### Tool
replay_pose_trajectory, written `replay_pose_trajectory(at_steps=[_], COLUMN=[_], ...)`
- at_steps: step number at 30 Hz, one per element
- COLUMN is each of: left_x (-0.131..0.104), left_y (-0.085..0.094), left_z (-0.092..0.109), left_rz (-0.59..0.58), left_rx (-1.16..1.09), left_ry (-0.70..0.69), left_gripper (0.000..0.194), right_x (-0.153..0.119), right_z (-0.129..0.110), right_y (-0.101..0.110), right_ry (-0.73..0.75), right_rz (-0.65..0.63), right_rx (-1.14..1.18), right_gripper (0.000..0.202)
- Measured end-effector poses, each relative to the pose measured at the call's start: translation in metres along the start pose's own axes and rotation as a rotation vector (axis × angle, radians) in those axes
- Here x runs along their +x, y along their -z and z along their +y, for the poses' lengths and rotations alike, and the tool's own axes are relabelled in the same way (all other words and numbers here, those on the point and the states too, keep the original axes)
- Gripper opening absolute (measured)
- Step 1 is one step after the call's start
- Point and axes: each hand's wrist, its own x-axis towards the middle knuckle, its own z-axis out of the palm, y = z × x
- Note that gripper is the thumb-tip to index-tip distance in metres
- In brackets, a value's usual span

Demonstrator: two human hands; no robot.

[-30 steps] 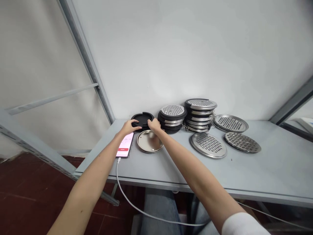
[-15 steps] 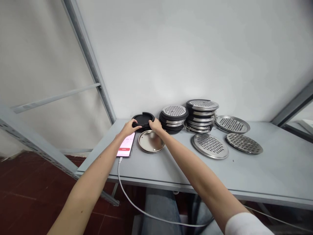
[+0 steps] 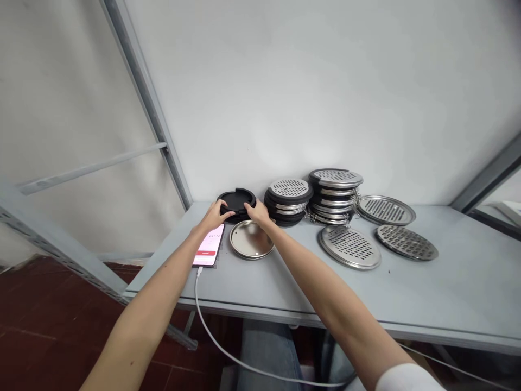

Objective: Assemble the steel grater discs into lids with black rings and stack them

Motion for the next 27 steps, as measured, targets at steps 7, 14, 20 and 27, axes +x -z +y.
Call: replay_pose_trajectory(at_steps=[7, 14, 20, 27], left_x=[-0.004, -0.009, -0.010, -0.008], left_y=[-0.001, -0.003, 0.001, 0.002], left_z=[0.002, 0.010, 0.016, 0.011], left_rz=[-0.009, -0.025, -0.058, -0.070], left_rx=[0.077, 0.133, 0.094, 0.133], left_ry=[-0.004, 0.052, 0.005, 0.027], left_gripper=[0.036, 0.047, 0.069, 0.081], right_x=[-0.002, -0.004, -0.009, -0.014], right_z=[0.000, 0.001, -0.002, -0.009], right_y=[-0.002, 0.001, 0.002, 0.007], right_ry=[-0.031, -0.025, -0.007, -0.028], right_rz=[-0.012, -0.044, -0.061, -0.091], right_rx=[-0.060, -0.086, -0.099, -0.124], right_gripper=[0.052, 0.062, 0.064, 0.068])
